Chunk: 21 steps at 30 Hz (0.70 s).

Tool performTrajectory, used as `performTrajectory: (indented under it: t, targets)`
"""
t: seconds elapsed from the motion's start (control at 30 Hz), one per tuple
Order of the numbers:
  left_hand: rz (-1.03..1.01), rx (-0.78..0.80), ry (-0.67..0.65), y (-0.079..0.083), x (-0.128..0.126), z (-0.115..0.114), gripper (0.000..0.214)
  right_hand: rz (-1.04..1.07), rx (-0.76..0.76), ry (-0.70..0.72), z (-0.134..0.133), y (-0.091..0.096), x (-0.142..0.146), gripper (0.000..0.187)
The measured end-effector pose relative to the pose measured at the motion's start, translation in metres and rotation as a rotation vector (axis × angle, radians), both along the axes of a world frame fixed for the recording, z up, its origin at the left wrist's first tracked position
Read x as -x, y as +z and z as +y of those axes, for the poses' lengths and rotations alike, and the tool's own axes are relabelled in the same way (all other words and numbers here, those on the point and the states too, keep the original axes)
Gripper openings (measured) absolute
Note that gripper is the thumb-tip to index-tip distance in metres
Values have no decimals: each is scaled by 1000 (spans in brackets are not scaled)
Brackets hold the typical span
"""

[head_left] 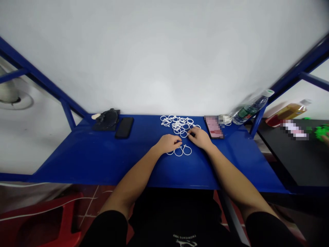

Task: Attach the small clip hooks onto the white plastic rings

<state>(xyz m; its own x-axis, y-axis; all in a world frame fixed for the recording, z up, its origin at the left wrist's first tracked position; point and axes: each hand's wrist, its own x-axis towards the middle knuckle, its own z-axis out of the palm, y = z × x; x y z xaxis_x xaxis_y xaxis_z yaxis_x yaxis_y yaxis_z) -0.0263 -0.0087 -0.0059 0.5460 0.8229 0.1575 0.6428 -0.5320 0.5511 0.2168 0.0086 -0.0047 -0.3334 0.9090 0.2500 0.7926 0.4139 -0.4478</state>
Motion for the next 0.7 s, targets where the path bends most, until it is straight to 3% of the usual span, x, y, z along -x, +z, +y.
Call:
performTrajectory:
  t: [0.1, 0.23, 0.3, 0.4, 0.5, 0.7]
  targets:
    - [10, 21, 10, 1, -1, 0, 12, 146, -6, -33, -3, 1, 3, 9]
    - [-100, -41, 207, 5, 9, 8, 15, 266, -9, -11, -8, 2, 8, 8]
    - [-181, -57, 242, 6, 14, 11, 23, 307, -26, 43, -11, 2, 11, 8]
    - [-218, -80, 150, 6, 14, 9, 30, 367, -53, 114, -16, 1, 16, 8]
    - [-173, -106, 62, 3, 7, 5, 21, 411, -59, 165, -20, 1, 20, 9]
    - [-167, -112, 79, -2, 4, 4, 6, 411, -23, 211, -22, -1, 23, 13]
